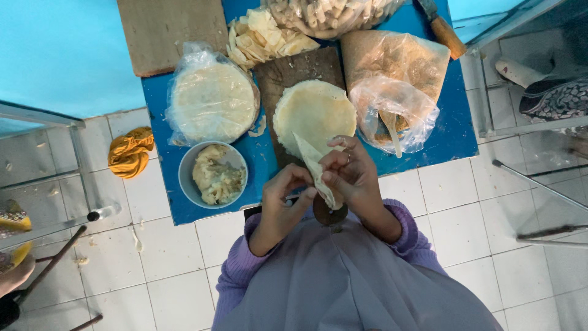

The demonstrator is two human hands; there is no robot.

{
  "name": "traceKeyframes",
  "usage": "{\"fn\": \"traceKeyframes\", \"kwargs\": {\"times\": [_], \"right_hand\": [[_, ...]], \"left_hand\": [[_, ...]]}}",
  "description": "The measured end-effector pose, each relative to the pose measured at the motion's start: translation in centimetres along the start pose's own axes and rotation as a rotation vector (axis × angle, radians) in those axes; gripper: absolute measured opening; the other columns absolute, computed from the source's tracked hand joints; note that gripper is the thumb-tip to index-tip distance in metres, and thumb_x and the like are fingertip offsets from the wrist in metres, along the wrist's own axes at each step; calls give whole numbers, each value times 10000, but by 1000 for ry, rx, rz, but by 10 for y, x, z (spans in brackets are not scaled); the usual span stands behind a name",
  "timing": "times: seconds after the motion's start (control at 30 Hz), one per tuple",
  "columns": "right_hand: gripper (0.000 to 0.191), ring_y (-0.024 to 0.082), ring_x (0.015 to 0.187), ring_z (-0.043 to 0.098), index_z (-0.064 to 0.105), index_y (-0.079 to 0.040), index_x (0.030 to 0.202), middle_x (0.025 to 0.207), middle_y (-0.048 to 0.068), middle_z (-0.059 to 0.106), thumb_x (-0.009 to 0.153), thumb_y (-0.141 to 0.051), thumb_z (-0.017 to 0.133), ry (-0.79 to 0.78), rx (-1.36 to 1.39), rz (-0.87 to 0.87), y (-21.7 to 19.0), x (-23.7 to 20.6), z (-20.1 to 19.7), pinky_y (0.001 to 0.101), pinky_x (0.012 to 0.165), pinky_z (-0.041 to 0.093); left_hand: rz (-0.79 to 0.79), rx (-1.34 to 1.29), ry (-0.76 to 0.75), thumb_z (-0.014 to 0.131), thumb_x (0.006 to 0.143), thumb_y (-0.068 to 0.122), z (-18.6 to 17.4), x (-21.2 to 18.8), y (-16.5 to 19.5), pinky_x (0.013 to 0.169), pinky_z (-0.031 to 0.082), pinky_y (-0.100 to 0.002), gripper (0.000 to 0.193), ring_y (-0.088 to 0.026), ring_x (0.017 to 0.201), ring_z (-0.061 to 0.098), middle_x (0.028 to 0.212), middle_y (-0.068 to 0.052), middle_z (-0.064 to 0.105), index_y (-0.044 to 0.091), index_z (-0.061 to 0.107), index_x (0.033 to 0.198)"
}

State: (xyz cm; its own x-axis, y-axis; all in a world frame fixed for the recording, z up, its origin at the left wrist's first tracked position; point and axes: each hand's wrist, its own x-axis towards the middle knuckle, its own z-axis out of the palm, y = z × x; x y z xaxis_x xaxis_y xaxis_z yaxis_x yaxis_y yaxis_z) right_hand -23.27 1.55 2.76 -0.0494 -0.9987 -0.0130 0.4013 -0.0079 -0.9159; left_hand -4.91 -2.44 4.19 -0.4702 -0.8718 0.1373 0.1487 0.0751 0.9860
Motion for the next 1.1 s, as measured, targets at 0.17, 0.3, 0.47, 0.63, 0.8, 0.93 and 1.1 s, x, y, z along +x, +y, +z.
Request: {"fn": "traceKeyframes", "kwargs": {"times": [0.17, 0.3, 0.47, 0.63, 0.8, 0.93, 1.1], "right_hand": [[566, 134, 901, 664, 380, -76, 1415, 990, 106, 654, 962, 70, 687, -40, -72, -6, 2, -2, 2, 252, 798, 554], [546, 126, 909, 637, 373, -86, 1429, 1025, 107, 631, 989, 60, 662, -41, -5, 2, 3, -3, 3, 246, 794, 532], [530, 113, 876, 616, 365, -101, 1419, 1022, 99, 614, 997, 44, 651, -28, 42, 35, 3, -2, 1, 232, 743, 510], [552, 116, 906, 615, 370, -102, 1444, 1025, 107, 627, 1009, 54, 670, -48, -16, -14, -4, 1, 4, 237, 795, 512], [755, 138, 924, 668, 368, -73, 1454, 972, 93, 651, 852, 95, 792, -111, -337, -105, -18, -1, 8, 282, 868, 574], [684, 116, 866, 665, 397, -46, 1447, 928, 68, 647, 886, 110, 755, -125, -465, -156, -24, 0, 11, 275, 826, 584], [629, 122, 888, 672, 435, -16, 1427, 924, 63, 627, 881, 117, 718, 39, -569, -304, -18, 3, 14, 294, 882, 604]], "left_hand": [[-24, 298, 94, 801, 876, 30, 6, 2, 7, 672, 541, -239, 250, -94, 742, 668, 813, -87, 620, -18, 557, 902], [18, 222, 88, 725, 924, -15, 5, 1, 7, 726, 551, -239, 147, -97, 808, 671, 862, -91, 639, -20, 579, 935], [15, 174, 78, 700, 938, -34, 2, 1, 4, 744, 545, -238, 123, -99, 821, 639, 882, -98, 622, -28, 577, 943], [20, 170, 71, 678, 944, -42, 2, 1, 4, 748, 546, -251, 101, -112, 821, 646, 889, -96, 618, -24, 579, 955], [94, 279, 75, 676, 917, -53, 1, 3, 9, 672, 495, -293, 102, -194, 735, 611, 859, -115, 588, -23, 580, 937], [143, 300, 52, 658, 925, -53, -2, 2, 14, 697, 503, -308, 88, -235, 767, 632, 882, -123, 593, -20, 581, 951], [98, 317, 109, 630, 895, -72, -1, 1, 15, 673, 507, -293, 83, -207, 743, 619, 866, -125, 579, -30, 573, 938]]}}
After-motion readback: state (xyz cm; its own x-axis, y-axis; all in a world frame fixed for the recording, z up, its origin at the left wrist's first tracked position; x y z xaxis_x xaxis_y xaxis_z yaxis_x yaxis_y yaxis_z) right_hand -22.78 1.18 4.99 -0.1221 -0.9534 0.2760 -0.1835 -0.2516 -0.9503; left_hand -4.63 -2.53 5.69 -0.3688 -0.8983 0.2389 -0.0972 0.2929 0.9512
